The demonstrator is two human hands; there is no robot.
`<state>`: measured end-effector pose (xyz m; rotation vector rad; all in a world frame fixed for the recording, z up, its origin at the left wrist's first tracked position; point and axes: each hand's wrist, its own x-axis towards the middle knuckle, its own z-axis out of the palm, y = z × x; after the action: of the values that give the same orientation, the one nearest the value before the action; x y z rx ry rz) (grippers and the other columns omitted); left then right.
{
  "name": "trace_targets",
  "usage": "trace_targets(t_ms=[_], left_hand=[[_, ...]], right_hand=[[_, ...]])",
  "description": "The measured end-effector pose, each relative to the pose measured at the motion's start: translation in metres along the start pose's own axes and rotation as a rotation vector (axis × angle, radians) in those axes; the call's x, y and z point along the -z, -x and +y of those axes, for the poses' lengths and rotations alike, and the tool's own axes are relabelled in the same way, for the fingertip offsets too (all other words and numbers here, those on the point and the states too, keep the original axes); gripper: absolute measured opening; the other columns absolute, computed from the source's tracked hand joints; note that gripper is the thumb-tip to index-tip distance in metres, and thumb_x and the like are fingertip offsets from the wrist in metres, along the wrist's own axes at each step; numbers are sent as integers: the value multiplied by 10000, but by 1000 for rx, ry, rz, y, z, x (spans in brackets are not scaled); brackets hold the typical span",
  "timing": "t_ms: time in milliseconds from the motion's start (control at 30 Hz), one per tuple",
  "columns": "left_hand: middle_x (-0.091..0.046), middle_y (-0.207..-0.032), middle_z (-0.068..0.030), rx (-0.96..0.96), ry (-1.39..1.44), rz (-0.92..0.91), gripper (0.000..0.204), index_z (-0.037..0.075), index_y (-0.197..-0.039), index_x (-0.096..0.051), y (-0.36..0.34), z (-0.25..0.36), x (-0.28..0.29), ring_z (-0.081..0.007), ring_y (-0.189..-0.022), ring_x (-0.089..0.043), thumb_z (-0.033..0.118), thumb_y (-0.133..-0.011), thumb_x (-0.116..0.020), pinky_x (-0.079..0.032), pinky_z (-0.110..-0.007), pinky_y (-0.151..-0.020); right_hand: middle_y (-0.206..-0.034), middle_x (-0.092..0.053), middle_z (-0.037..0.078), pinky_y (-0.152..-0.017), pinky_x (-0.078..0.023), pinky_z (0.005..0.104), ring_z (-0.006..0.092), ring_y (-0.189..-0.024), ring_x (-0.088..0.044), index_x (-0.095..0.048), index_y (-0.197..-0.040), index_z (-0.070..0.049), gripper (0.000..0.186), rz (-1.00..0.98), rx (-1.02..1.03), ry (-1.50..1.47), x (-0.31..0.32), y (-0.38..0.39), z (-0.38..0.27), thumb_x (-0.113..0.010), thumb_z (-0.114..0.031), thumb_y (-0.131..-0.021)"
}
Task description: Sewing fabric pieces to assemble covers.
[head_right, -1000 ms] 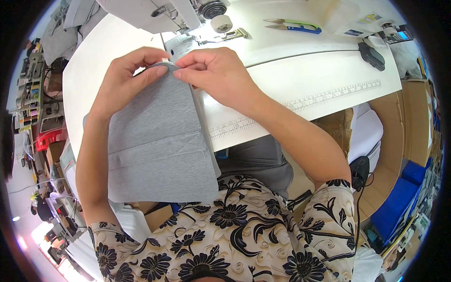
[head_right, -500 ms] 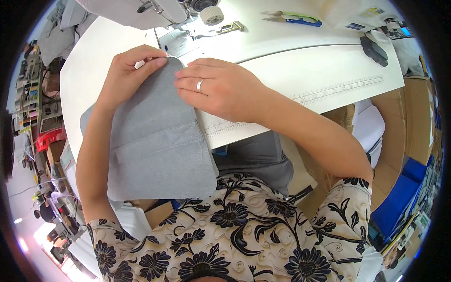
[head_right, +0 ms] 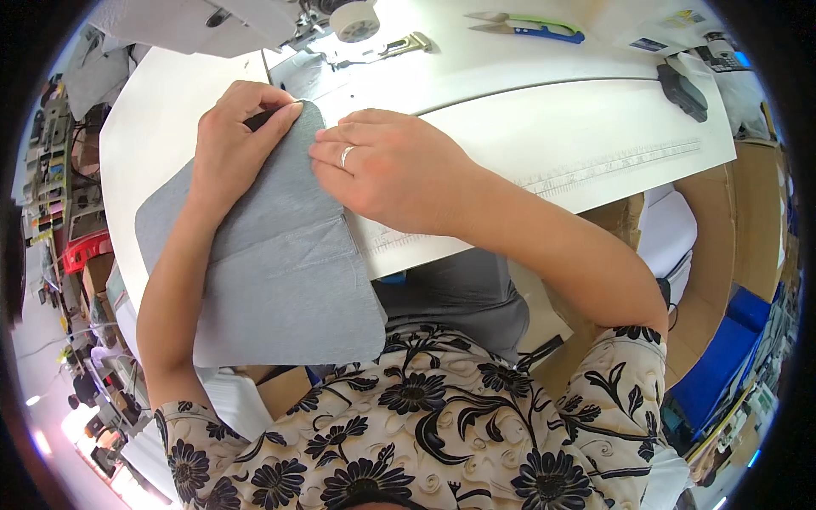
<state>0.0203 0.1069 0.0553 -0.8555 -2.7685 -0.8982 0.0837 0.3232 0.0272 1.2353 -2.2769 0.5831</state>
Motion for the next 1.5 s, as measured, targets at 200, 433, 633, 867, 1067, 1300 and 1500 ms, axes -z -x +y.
trace_targets(t_ms=[200, 433, 633, 867, 1067, 1300, 1500], left_hand=[[-706, -925, -108, -11, -49, -26, 245, 25, -966, -726, -25, -8, -4, -235, -834, -688, 244, -856, -733, -530, -337, -767], [-733, -891, -149, 86, -4, 4, 253, 4, -943, -737, -40, -13, -7, -275, -823, -714, 226, -831, -687, -556, -364, -778], [-745, -885, -151, 112, 6, -40, 278, 18, -976, -753, -41, -13, -4, -277, -812, -724, 253, -839, -696, -560, -358, -773], [-720, -881, -204, 66, -161, -88, 451, -2, -1010, -739, -56, -17, -11, -352, -855, -697, 426, -875, -692, -528, -403, -774], [-710, -1116, -127, -283, -333, 36, 343, 61, -1127, -714, -7, 3, 2, -301, -1031, -673, 292, -874, -722, -528, -398, -893], [-657, -1286, -123, -245, -188, -180, 574, 34, -1274, -638, 115, 88, -2, -306, -1273, -580, 216, -764, -827, -444, -494, -1078], [-641, -1317, -117, -220, -228, -192, 561, 37, -1283, -636, 124, 75, 12, -311, -1306, -556, 120, -756, -810, -430, -502, -1097]], right_hand=[[-1106, -724, 85, -965, -532, 355, 229, -1084, -676, -678, -968, -26, 162, -29, -44, 52, 4, -1, 17, -632, -88, -826], [-1130, -720, 69, -952, -536, 346, 217, -1104, -669, -674, -991, -37, 159, -31, -83, 104, -3, -2, 28, -616, -82, -849], [-1099, -723, 68, -939, -543, 356, 234, -1098, -671, -651, -961, -38, 131, 19, -61, 94, -4, -3, 28, -613, -81, -843], [-1063, -718, 75, -844, -566, 378, 259, -1022, -683, -646, -959, -62, 130, 18, -105, 137, -13, 6, 43, -563, -110, -870], [-879, -684, 86, -699, -553, 405, 269, -841, -681, -667, -1033, -64, 177, 145, -148, 60, 7, 18, 31, -613, -190, -923], [-909, -758, 86, -698, -552, 242, 119, -821, -722, -716, -1096, 1, 218, 136, -1008, -1114, 12, 98, -90, -649, -165, -972], [-1093, -714, 152, -839, -569, 319, 202, -1025, -691, -646, -1199, 75, 315, 154, -1019, -1603, -21, 72, -86, -504, -165, -1051]])
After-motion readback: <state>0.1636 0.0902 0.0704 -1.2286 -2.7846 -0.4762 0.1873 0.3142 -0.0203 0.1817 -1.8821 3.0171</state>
